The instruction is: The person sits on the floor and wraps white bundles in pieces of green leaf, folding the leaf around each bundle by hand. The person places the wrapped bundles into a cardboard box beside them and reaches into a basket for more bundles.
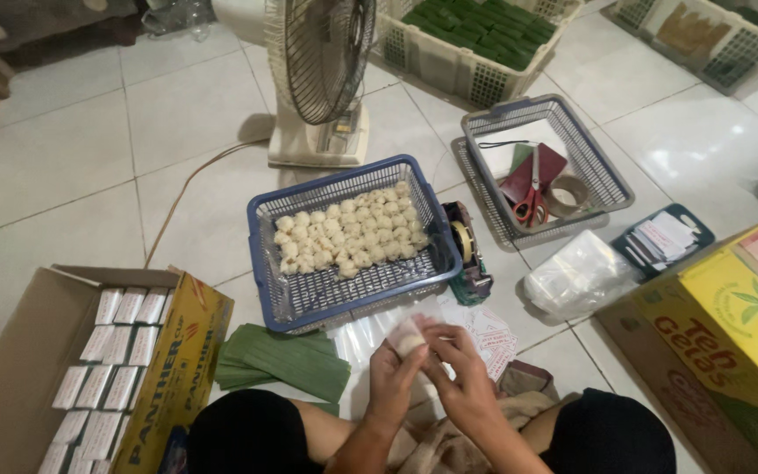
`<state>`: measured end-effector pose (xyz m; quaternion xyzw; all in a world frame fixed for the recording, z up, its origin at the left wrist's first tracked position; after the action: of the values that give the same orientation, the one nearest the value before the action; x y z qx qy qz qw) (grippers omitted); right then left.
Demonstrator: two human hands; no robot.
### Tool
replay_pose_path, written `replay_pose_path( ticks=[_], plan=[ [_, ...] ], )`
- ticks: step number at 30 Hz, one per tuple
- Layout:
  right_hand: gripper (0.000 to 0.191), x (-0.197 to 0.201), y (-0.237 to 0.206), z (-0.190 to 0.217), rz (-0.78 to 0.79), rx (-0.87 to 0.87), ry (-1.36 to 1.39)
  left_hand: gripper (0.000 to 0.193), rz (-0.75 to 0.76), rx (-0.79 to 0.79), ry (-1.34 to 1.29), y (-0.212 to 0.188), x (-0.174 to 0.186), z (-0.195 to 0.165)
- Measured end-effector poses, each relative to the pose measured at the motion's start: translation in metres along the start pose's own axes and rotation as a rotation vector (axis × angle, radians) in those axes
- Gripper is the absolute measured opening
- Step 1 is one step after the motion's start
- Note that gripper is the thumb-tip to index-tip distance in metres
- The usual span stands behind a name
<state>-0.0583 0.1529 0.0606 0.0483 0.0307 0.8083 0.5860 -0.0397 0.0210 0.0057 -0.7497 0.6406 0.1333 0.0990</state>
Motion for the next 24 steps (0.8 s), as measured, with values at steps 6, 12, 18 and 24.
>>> replay_pose_path(
  ticks=[6,12,18,24],
  plan=[
    [0.068,-0.007,0.001,-0.019,-0.153,0.213,-0.164,0.054,-0.283,0.198,-0.103,0.002,0.003,0.045],
    [0.054,-0.019,0.008,-0.087,-0.116,-0.066,0.182,0.061,-0.38,0.54,-0.244,-0.006,0.012,0.058],
    [0.045,-0.013,0.024,-0.123,-0.217,-0.614,0.863,0.034,-0.24,0.382,1.167,0.015,0.147,-0.007],
    [0.05,-0.01,0.015,-0.115,-0.16,-0.691,0.884,0.095,-0.269,0.706,1.894,0.033,0.253,-0.061]
  ],
)
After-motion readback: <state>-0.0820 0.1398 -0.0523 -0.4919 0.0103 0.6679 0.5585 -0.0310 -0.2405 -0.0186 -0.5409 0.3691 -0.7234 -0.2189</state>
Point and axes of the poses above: each hand's wrist, its own y-axis towards the middle knuckle, its own x-axis out of the back of the hand, z = x × y, the point moved 2 cm from there along y, towards the middle knuckle, and after that the axes turned 15 degrees about y, right-handed, at the moved point
